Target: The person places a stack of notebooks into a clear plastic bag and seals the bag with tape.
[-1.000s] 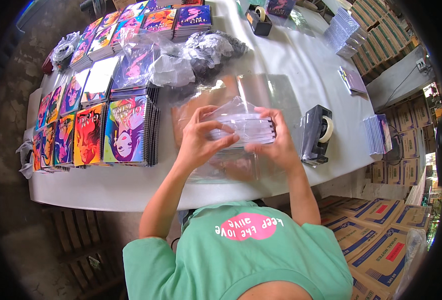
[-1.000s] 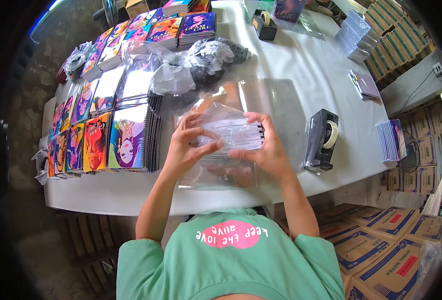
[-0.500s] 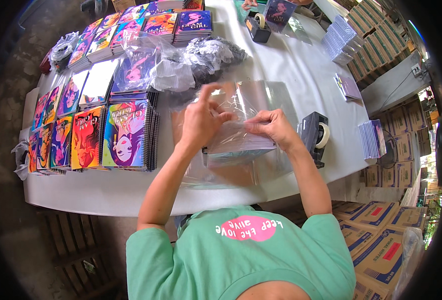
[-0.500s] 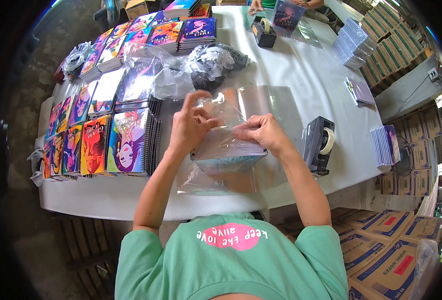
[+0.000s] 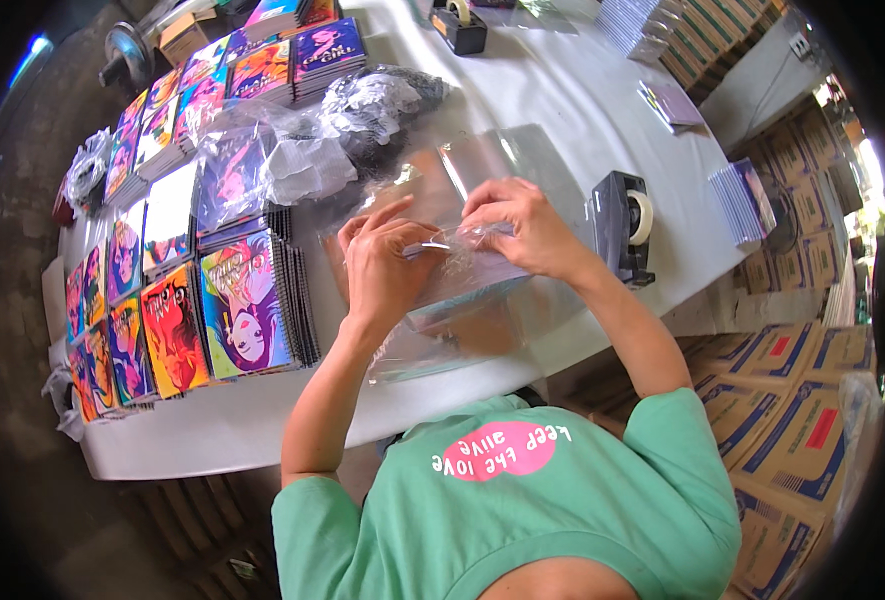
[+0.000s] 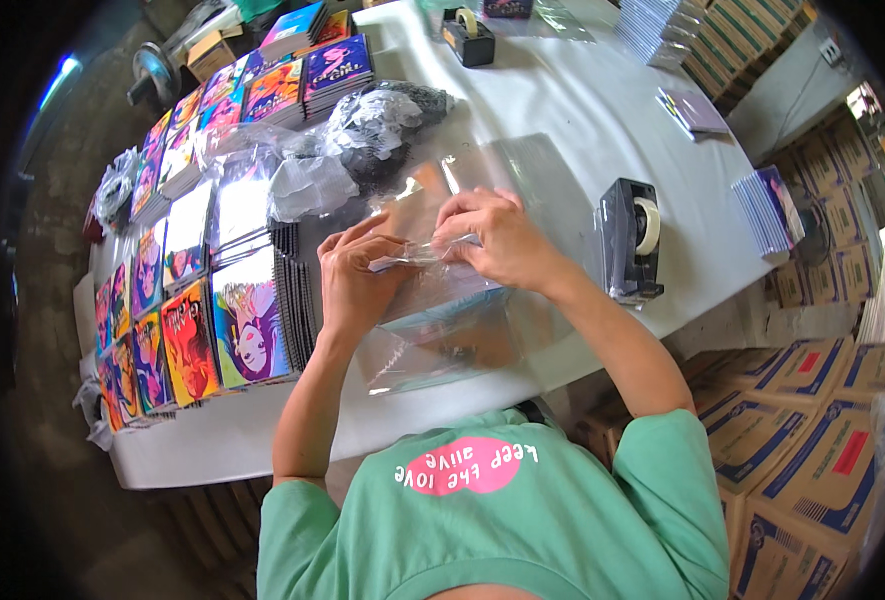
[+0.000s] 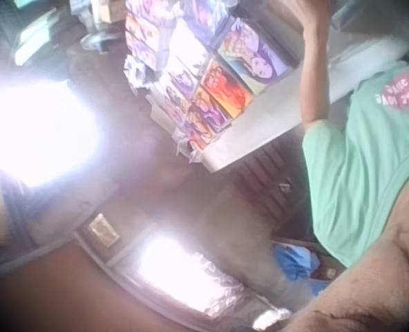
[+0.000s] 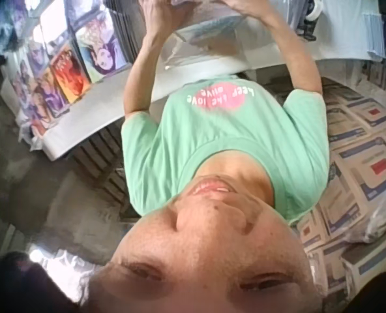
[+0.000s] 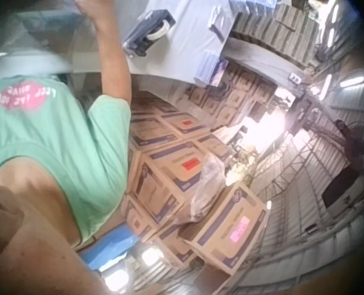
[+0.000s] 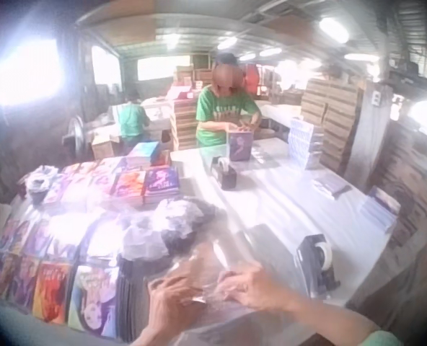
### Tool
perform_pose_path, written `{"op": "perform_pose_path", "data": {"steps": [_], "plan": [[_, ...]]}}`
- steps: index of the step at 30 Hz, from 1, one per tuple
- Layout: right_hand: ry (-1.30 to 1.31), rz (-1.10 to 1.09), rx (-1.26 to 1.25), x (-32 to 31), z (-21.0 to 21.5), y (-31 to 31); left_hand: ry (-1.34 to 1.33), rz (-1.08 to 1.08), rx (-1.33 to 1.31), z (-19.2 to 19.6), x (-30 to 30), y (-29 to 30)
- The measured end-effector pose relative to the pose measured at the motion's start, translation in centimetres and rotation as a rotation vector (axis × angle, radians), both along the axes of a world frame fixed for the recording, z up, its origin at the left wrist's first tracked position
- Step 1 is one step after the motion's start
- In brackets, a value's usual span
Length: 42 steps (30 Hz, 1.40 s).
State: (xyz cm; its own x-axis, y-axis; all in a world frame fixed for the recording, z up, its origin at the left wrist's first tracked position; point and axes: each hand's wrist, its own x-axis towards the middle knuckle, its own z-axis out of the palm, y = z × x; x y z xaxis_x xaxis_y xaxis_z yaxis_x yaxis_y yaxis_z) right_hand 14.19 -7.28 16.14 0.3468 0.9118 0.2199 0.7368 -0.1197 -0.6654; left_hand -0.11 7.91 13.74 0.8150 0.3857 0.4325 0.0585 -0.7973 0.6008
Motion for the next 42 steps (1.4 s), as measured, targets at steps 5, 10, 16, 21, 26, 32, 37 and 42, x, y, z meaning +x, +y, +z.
{"op": "perform_pose_path", "data": {"steps": [5,10,16,21,26,32,37,42], "plan": [[-0.469,-0.16,0.025,-2.8,0.8,-0.9,0.166,-0.161,-0.206,2.4,-1.3,-1.6],[-0.735,-0.074,-0.062,-5.0,1.1,-2.1,0.074,-0.297,-0.056,2.4,-2.8,-2.5],[-0.065,-0.109,-0.008,-1.7,2.4,-10.0,-0.296,-0.292,0.406,-2.9,-3.7,-2.2],[0.062,-1.205,-0.197,5.8,-9.9,-25.6,-0.435,-0.323,0.467,-3.2,-2.8,-2.7],[0.888,-1.187,-0.153,6.3,-9.4,-23.2,-0.418,-0.276,0.476,-3.7,-3.1,-2.6],[1.221,-1.034,0.352,6.8,-12.5,-25.3,-0.393,-0.298,0.451,-3.2,-3.0,-2.7],[1.146,-0.914,0.527,1.3,-14.0,-27.7,-0.465,-0.267,0.437,-3.5,-3.1,-2.6],[-0.388,-1.58,-0.608,-2.1,-13.7,-24.9,-0.488,-0.28,0.391,-3.1,-3.0,-2.8]]}}
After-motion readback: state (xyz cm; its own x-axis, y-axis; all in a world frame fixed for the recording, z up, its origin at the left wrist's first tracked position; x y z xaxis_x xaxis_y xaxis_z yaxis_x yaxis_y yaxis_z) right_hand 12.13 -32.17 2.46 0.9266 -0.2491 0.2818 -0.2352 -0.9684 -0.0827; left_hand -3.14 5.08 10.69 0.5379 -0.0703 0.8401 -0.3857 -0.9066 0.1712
